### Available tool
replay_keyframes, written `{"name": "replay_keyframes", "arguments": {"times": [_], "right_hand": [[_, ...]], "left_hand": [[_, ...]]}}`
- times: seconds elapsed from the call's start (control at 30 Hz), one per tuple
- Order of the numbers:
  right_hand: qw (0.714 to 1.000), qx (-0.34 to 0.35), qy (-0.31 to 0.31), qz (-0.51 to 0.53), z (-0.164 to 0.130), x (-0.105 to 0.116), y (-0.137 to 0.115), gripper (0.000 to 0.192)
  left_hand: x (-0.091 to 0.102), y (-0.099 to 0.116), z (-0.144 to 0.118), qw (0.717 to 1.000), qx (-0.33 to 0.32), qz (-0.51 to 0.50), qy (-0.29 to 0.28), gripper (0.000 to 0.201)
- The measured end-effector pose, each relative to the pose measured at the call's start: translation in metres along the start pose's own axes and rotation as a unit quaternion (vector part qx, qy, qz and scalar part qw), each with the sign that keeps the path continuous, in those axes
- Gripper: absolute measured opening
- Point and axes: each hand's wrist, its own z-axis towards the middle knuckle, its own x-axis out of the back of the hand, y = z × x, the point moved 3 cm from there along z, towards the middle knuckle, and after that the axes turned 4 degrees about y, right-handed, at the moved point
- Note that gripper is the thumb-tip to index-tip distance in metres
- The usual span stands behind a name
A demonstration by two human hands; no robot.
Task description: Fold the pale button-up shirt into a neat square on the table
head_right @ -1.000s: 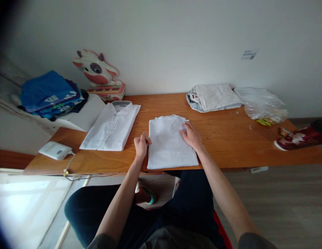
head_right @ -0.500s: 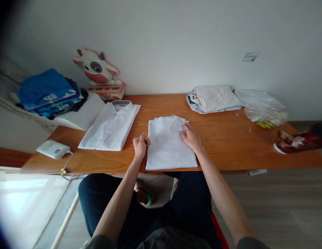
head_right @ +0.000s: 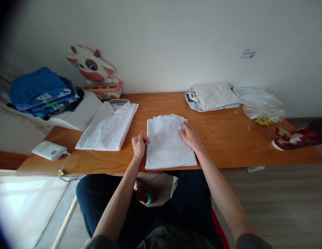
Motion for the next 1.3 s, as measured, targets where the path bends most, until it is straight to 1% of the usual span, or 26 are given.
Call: {"name": "replay_keyframes", "arguments": {"times": [0.27,0.47,0.77,0.97,1.3], "right_hand": [[1.0,0.004,0.0,0.004,0.0006,-0.0005,0.0012,0.047],[1.0,-0.002,-0.002,0.011,0.0001,-0.0006,0.0008,0.048],[1.0,-0.008,-0.003,0.011,0.0002,-0.0007,0.0004,0.049],[1.0,-0.011,-0.006,0.013,-0.0001,0.0002,-0.0013,0.048],[1.0,-0.006,-0.003,0.008,0.0001,0.0018,-0.0036,0.047]], "left_hand": [[-0.0002,-0.0008,0.0008,1.0,-0.004,-0.014,0.007,0.064],[0.0008,-0.0003,0.0,1.0,-0.003,-0.001,0.006,0.063],[0.0003,0.0012,-0.0004,1.0,-0.002,0.005,-0.019,0.052],[-0.0027,-0.0007,-0.0009,0.999,0.001,0.001,-0.037,0.055],[-0.0027,0.0013,-0.0001,0.999,-0.007,-0.02,-0.035,0.054]]}}
